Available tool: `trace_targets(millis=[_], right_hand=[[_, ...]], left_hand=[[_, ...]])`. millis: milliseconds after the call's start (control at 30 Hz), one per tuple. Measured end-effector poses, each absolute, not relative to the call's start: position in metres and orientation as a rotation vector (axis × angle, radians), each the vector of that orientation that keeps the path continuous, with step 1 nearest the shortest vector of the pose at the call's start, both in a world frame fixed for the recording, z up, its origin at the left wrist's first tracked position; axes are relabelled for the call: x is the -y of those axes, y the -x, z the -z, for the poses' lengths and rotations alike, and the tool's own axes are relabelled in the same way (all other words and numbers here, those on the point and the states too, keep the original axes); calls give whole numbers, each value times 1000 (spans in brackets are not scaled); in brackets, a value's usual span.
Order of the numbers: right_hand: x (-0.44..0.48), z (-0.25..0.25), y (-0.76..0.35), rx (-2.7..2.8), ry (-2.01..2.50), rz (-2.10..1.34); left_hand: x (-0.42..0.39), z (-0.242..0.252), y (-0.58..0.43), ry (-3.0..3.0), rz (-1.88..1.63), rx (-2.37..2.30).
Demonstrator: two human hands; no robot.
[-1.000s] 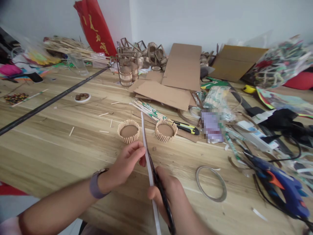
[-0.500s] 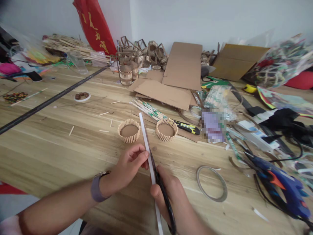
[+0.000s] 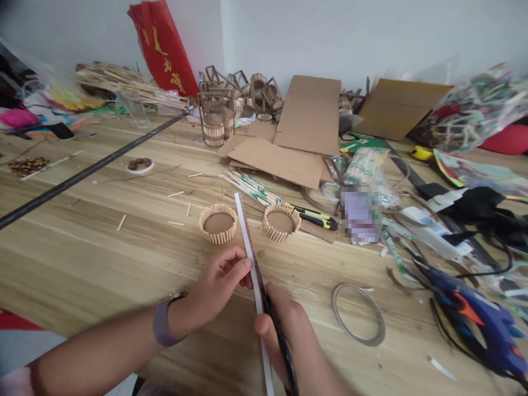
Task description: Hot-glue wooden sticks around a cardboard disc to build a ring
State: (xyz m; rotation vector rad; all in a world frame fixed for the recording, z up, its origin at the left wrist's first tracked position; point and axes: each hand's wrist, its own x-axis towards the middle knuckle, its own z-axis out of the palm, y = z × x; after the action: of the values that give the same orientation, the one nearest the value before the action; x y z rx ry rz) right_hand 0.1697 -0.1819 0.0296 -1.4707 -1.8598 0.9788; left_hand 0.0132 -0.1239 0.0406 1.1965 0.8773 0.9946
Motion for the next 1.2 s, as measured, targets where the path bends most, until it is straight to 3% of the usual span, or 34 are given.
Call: trace_targets(millis=[967,1200], right_hand=[[178,-28,-171,1900,1448,-811],[180,-27,-173,1830,1492,-958]], left_hand=[[129,-36,-15,-1144,-883,-778],[128,-36,-14,-1154,-877,-792]])
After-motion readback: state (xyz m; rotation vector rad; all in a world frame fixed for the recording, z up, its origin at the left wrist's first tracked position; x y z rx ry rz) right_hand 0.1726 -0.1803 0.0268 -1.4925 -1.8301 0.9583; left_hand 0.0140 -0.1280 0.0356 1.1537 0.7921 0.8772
